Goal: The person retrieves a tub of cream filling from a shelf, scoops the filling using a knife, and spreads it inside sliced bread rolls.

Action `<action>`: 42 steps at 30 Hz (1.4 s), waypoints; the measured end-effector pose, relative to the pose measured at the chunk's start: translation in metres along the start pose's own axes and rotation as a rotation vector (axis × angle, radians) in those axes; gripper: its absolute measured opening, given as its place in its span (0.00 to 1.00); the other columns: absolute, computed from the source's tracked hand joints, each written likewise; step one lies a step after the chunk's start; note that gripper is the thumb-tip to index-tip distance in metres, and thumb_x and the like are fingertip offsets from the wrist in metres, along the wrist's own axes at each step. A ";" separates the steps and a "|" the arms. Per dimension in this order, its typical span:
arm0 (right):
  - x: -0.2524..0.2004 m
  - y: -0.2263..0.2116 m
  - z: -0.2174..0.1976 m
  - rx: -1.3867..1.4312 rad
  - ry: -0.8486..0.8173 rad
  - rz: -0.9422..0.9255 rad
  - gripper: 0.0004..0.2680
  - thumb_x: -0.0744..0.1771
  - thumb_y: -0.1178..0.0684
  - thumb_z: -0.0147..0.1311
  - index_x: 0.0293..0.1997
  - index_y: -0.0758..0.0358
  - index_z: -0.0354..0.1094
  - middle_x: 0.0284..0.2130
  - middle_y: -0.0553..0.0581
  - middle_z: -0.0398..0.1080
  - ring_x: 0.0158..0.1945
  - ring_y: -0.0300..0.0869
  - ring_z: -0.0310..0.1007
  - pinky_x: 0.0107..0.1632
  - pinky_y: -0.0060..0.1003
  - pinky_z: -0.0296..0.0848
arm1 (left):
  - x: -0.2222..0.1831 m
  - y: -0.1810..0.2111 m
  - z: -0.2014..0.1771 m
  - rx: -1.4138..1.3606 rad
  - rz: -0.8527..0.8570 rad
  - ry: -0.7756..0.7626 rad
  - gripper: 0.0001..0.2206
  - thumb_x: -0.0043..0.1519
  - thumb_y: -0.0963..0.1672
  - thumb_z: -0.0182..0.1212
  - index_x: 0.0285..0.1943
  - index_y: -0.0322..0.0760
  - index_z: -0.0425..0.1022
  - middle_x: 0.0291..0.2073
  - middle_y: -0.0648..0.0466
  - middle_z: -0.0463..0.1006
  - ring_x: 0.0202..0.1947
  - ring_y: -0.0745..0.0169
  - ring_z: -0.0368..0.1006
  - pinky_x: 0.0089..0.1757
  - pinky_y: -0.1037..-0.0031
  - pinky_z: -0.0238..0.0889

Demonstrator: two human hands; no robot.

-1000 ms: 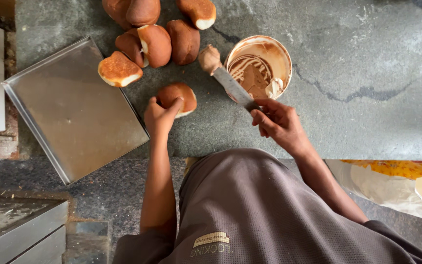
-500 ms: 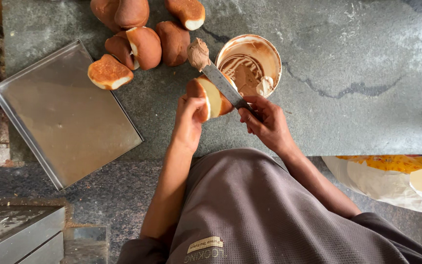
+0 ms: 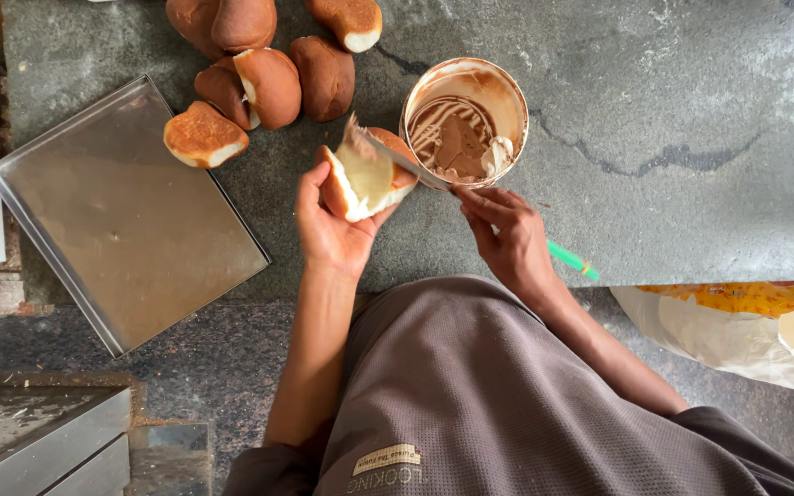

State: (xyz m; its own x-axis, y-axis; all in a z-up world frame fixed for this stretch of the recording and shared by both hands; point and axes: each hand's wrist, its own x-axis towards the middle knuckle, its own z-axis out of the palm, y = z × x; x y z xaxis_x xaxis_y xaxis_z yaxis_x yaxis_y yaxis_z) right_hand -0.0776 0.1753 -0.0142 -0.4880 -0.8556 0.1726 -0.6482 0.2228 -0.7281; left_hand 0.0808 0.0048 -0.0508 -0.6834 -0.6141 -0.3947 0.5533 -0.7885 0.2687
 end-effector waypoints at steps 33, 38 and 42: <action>0.179 -0.004 -0.071 -1.316 -0.776 -0.281 0.03 0.63 0.57 0.57 0.32 0.57 0.78 0.26 0.57 0.77 0.30 0.47 0.79 0.30 0.42 0.75 | 0.002 0.014 -0.043 0.173 -0.006 0.063 0.23 0.60 0.48 0.56 0.66 0.40 0.68 0.58 0.51 0.76 0.58 0.52 0.74 0.49 0.53 0.72; 0.204 0.005 -0.047 -1.263 -1.021 -0.092 0.08 0.66 0.56 0.54 0.27 0.61 0.77 0.20 0.51 0.73 0.24 0.43 0.74 0.26 0.44 0.73 | -0.013 0.016 -0.054 0.146 0.008 0.049 0.26 0.59 0.47 0.55 0.69 0.38 0.64 0.61 0.47 0.72 0.62 0.48 0.71 0.54 0.50 0.69; 0.228 0.019 -0.048 -1.117 -1.181 0.092 0.08 0.68 0.50 0.53 0.35 0.57 0.79 0.18 0.52 0.69 0.20 0.38 0.62 0.23 0.38 0.62 | -0.012 0.029 -0.066 0.113 0.066 0.066 0.27 0.58 0.47 0.54 0.69 0.36 0.62 0.62 0.45 0.71 0.63 0.45 0.70 0.56 0.46 0.70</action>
State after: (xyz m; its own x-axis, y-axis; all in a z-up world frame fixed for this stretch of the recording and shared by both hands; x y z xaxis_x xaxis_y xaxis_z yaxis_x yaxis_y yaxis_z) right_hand -0.2288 0.0068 0.0431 -0.1930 -0.5661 -0.8014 -0.9784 0.0496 0.2006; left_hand 0.1362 -0.0087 -0.0959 -0.6126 -0.6640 -0.4288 0.5364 -0.7477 0.3915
